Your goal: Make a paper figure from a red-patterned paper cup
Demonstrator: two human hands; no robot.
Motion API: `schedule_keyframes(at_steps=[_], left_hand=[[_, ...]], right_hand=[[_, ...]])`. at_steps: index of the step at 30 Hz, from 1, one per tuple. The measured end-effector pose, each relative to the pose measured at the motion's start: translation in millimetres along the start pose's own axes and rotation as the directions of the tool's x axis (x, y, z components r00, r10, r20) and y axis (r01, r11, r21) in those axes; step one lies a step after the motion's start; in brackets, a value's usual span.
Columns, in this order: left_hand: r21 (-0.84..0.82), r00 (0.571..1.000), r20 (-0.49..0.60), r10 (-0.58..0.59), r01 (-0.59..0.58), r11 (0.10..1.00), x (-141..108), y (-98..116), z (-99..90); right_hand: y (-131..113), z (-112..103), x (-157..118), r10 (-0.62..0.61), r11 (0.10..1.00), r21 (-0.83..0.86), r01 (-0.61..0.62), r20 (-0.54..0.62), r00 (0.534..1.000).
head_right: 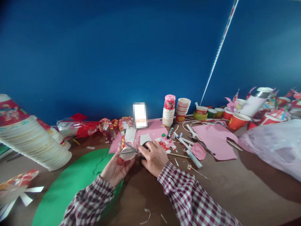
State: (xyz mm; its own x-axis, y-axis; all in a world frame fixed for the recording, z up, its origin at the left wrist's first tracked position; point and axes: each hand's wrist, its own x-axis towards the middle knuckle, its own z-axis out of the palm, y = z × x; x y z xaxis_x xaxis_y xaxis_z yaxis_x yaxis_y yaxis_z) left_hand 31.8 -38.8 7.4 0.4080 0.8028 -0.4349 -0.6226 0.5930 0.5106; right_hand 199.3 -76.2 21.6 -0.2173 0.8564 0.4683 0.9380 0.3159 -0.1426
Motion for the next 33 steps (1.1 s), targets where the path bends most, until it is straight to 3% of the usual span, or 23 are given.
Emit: schedule_keyframes(at_steps=[13, 33], left_hand=[[-0.004, 1.0, -0.005, -0.007, 0.007, 1.0, -0.3, -0.9, 0.9], [-0.002, 1.0, -0.027, 0.001, -0.001, 1.0, -2.7, 0.0, 2.6]], right_hand=[[1.0, 3.0, -0.9, 0.031, 0.999, -0.01, -0.031, -0.001, 1.0], [0.9, 1.6, 0.5, -0.02, 1.0, -0.014, 0.021, 0.023, 1.0]])
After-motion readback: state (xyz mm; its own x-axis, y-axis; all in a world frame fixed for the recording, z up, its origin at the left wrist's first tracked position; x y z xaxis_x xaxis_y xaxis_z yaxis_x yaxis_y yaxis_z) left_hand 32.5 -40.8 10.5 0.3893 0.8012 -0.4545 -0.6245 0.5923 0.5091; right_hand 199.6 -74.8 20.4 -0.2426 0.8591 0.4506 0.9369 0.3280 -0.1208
